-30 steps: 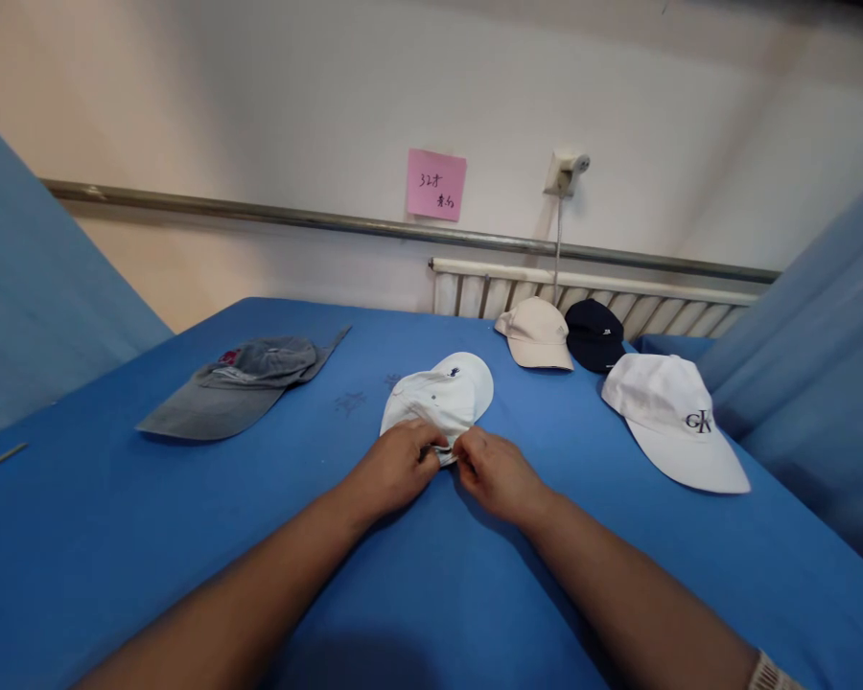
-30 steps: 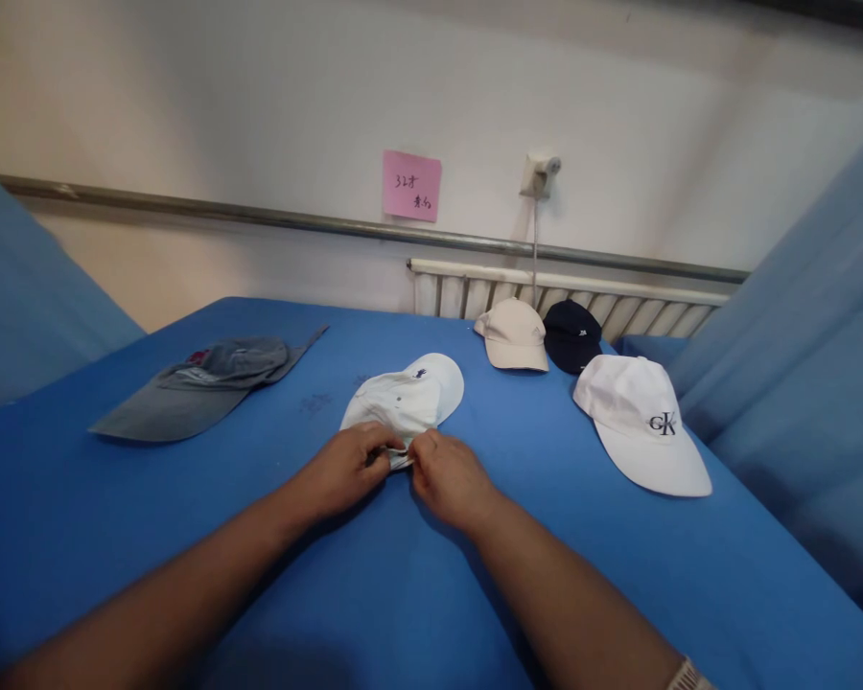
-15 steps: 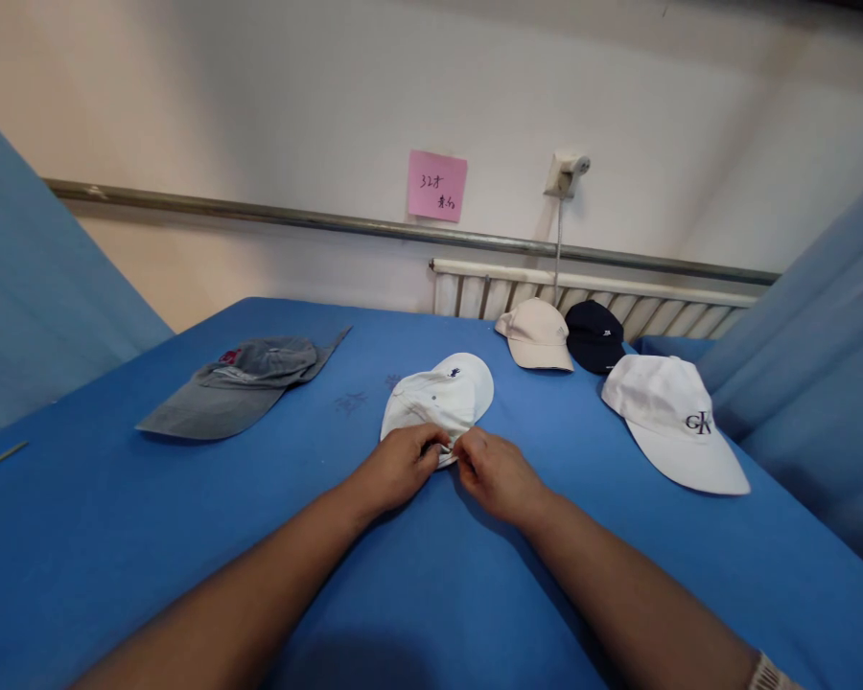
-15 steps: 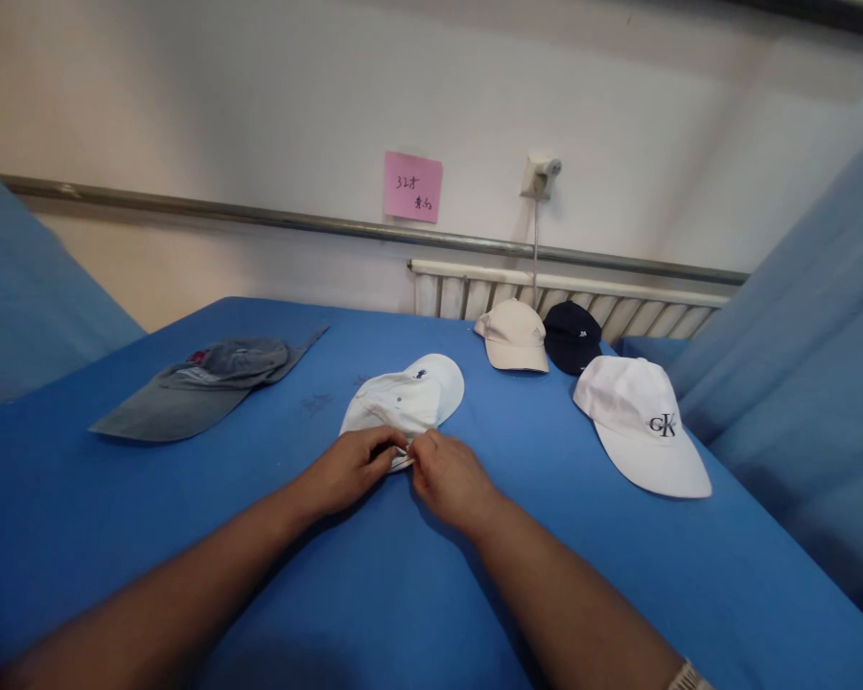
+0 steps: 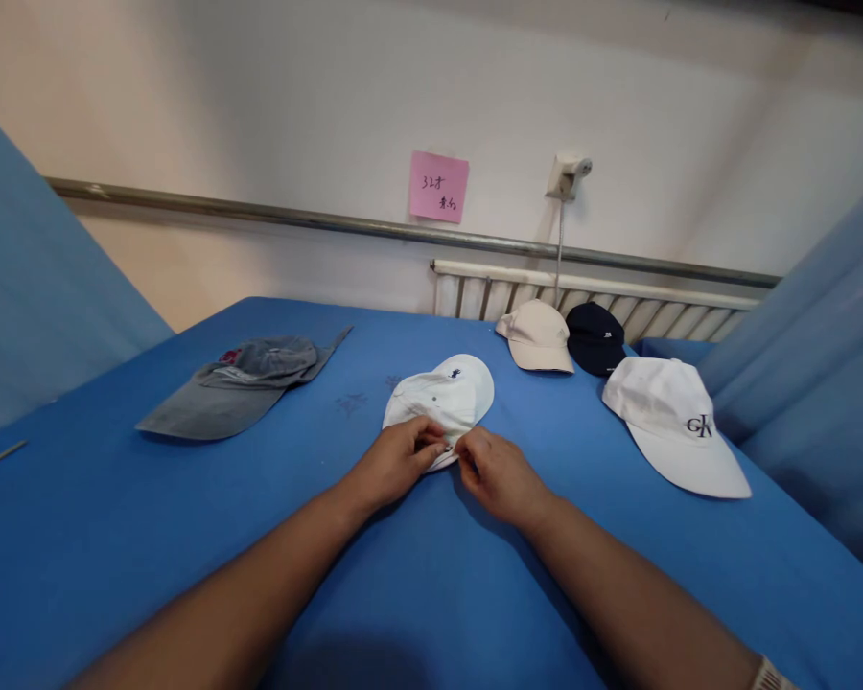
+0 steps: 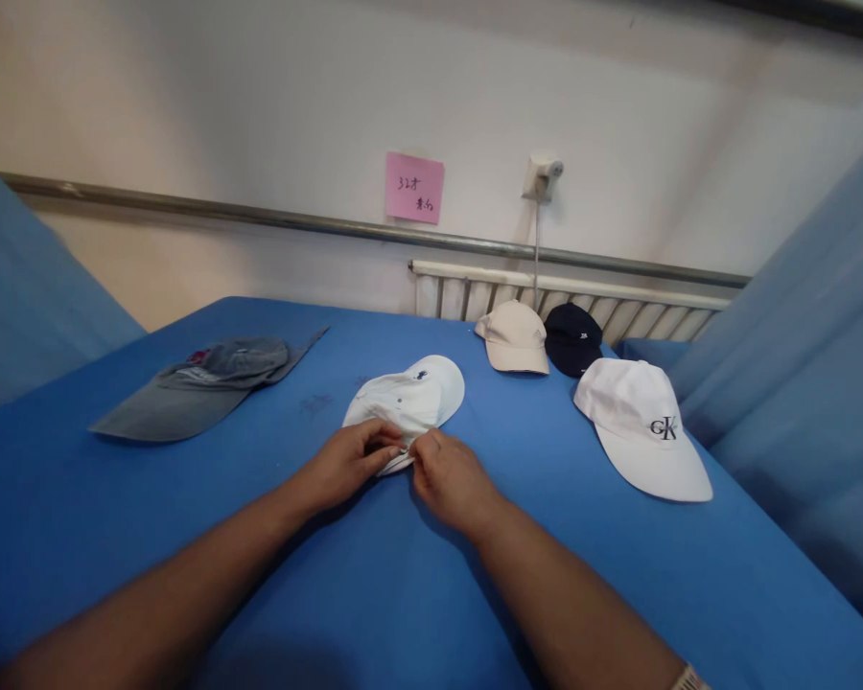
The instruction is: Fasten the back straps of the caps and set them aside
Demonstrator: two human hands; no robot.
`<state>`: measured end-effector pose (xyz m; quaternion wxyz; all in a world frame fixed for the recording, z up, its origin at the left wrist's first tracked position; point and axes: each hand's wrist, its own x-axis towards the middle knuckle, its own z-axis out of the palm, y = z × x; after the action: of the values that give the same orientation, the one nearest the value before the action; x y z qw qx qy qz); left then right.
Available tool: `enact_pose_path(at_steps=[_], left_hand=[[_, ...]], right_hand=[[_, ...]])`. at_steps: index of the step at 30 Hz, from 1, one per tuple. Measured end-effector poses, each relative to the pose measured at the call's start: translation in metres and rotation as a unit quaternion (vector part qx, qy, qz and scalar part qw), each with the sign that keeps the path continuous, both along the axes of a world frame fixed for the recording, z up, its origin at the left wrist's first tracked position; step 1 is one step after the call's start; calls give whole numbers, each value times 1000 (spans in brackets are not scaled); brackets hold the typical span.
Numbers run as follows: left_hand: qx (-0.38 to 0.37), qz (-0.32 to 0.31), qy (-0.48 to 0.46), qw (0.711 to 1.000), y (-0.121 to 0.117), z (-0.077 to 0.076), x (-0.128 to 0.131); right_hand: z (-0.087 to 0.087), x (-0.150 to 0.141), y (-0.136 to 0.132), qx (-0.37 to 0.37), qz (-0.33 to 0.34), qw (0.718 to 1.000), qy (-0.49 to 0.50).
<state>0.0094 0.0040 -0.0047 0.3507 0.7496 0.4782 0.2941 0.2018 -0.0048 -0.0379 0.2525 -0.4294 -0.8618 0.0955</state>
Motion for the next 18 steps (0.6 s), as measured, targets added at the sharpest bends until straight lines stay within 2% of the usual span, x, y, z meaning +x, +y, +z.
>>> enact_pose_path(at_steps=[3,11,14,18], left_hand=[[22,35,47,998,-2,4,0],[87,4,122,989,-9,8,-2],[124,18,129,984,-10,6,-1],[112,51,142,982,-11,8,1]], right_hand=[[-1,0,1,6,-2,1000,26],[-2,0,2,7,-24,997,77],[-1,0,3,16,-35,993,111],[-1,0,3,29,-33,990,132]])
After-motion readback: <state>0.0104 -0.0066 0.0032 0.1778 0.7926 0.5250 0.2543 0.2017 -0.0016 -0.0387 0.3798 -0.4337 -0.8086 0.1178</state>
